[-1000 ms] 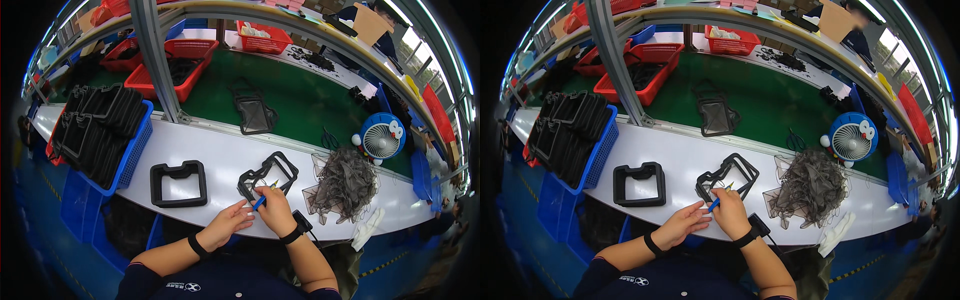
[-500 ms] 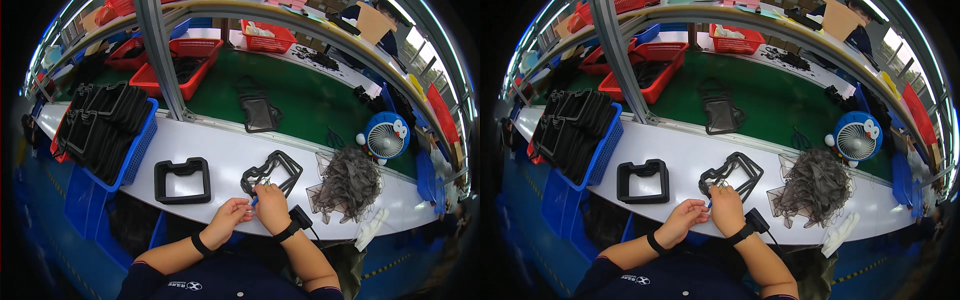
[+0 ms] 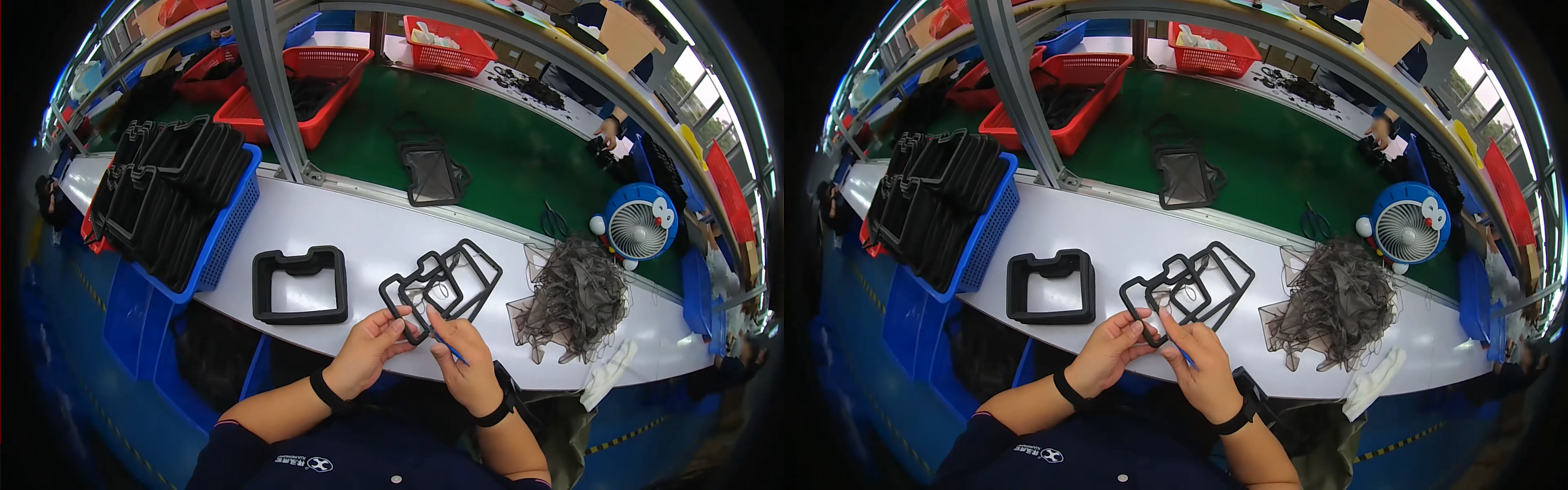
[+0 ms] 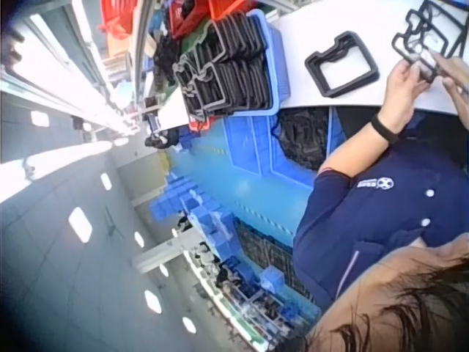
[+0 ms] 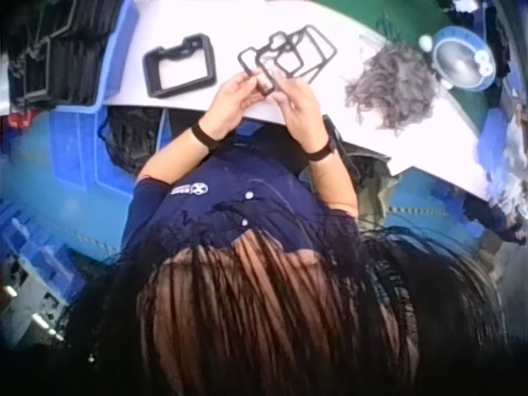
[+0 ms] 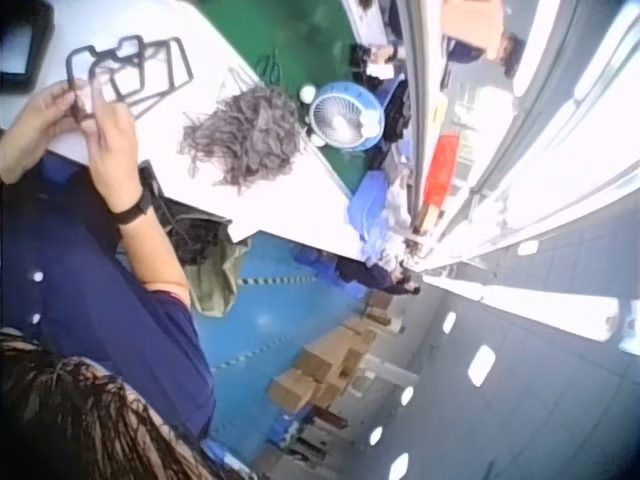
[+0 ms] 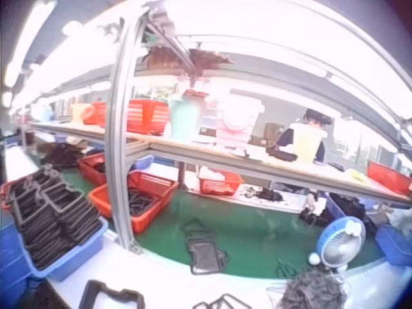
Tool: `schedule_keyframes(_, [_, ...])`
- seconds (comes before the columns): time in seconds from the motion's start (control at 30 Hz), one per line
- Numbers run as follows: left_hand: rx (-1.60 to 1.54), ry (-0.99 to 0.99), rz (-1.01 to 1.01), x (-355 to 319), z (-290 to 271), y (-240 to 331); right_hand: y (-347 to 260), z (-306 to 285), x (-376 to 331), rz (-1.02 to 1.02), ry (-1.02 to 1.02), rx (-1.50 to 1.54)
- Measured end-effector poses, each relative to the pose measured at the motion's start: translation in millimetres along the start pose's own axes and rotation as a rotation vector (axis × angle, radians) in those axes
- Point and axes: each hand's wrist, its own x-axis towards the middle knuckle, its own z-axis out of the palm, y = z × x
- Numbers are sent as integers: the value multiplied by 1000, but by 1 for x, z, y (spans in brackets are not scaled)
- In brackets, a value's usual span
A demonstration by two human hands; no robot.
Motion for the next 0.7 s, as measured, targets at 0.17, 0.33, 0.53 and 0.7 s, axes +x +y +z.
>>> schedule_keyframes(0.17, [-18, 19, 0, -6, -6, -1, 9, 24, -17, -41, 57, 205])
schedule_keyframes(0.33, [10, 40, 4, -8, -5, -1, 15, 28, -16, -165, 84, 96])
schedule_keyframes(0.53, [19, 30, 27, -8, -10, -4, 23, 33, -18, -234, 40, 93])
schedule_keyframes(0.7, [34, 22, 21, -9, -9, -1, 22, 34, -15, -281, 38, 37])
